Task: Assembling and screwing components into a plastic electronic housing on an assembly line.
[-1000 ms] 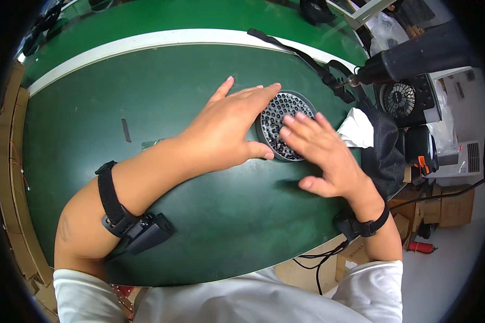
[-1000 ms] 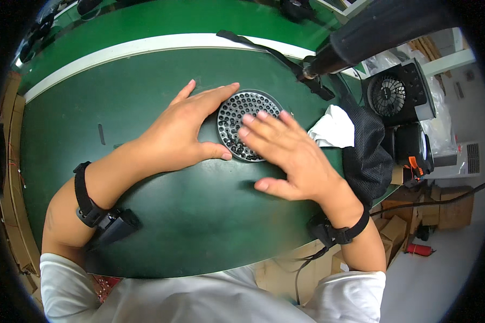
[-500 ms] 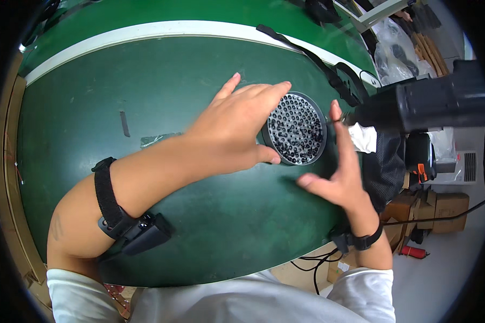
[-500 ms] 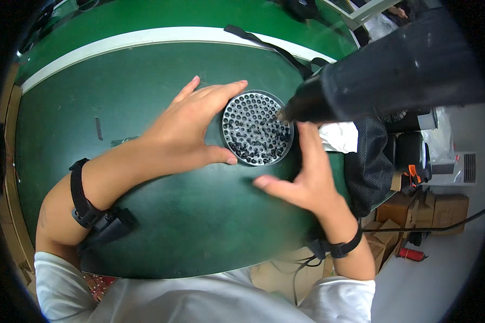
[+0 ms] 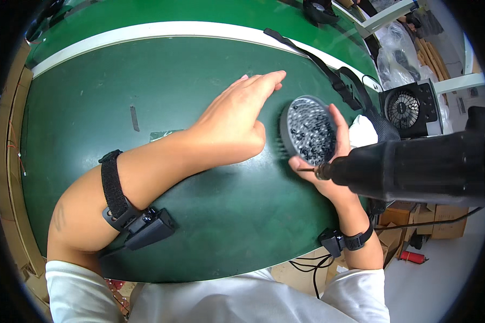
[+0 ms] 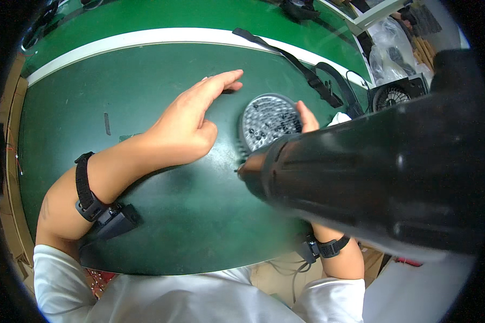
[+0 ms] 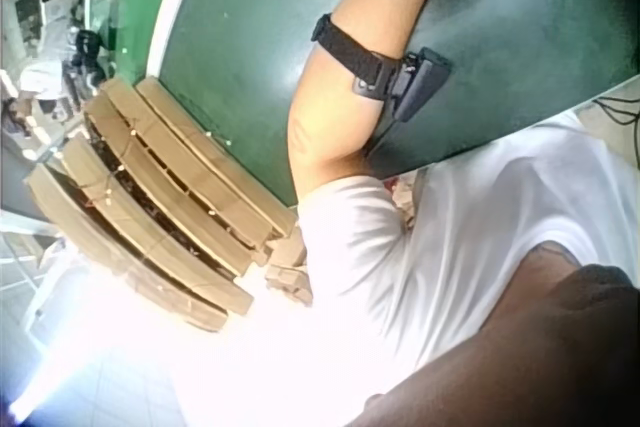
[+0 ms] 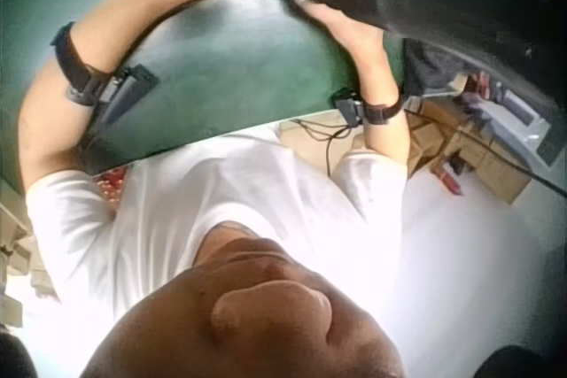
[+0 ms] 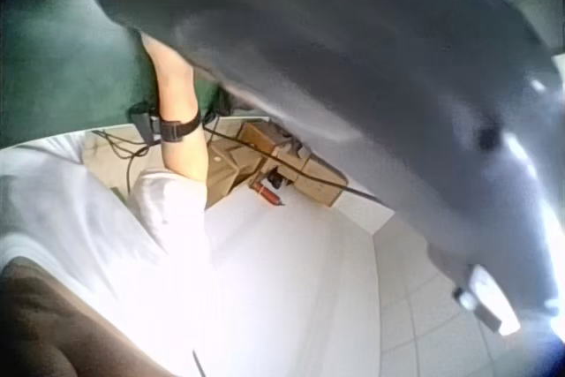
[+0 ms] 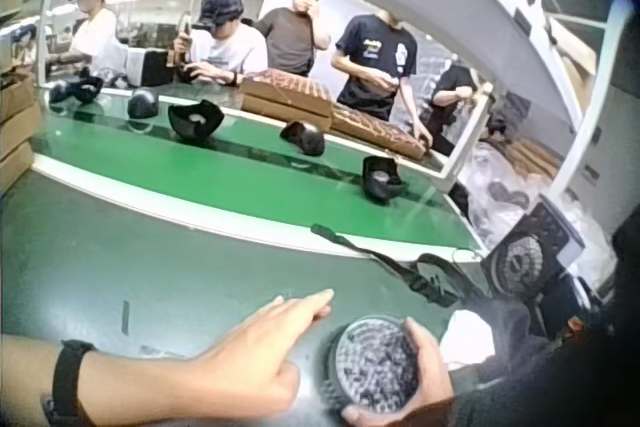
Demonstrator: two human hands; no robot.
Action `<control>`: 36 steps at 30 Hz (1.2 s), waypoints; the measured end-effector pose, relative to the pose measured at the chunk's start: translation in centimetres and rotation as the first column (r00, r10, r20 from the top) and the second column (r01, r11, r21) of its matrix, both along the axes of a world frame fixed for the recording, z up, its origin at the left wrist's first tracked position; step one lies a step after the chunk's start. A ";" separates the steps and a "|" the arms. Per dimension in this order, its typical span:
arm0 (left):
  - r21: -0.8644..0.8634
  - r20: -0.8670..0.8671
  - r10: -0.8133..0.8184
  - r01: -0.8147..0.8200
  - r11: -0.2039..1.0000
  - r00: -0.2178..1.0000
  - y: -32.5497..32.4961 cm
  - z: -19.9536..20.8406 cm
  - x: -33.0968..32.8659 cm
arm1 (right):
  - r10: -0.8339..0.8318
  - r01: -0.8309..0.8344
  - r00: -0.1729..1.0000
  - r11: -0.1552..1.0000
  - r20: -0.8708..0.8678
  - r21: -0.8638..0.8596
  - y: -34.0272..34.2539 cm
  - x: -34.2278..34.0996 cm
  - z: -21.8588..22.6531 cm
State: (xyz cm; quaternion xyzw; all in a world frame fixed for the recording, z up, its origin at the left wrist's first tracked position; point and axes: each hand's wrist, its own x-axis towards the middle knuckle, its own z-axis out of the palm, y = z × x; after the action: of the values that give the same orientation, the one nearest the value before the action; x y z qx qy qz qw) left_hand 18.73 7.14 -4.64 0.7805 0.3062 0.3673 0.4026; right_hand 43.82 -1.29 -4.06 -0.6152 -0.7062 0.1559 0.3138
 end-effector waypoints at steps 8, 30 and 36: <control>0.153 -0.154 -0.006 0.030 0.988 0.988 0.1 -0.3 0.2 | 0.128 -0.128 0.908 0.991 0.400 -0.026 -0.7 -2.0 2.7; 0.152 -0.145 -0.035 0.057 0.987 0.989 0.0 -0.2 0.3 | 0.319 -0.335 0.802 0.940 0.505 -0.063 -0.5 -0.9 4.0; 0.178 -0.125 -0.013 0.035 0.983 0.992 0.1 -0.2 -0.2 | 0.406 -0.381 0.744 0.910 0.530 -0.163 0.0 -1.9 4.4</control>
State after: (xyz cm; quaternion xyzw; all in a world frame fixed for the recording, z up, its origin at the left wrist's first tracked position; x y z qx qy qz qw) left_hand 18.50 7.20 -4.88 0.8385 0.2868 0.3395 0.3152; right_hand 41.93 -1.25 0.33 -0.4776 -0.8762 0.0496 0.0423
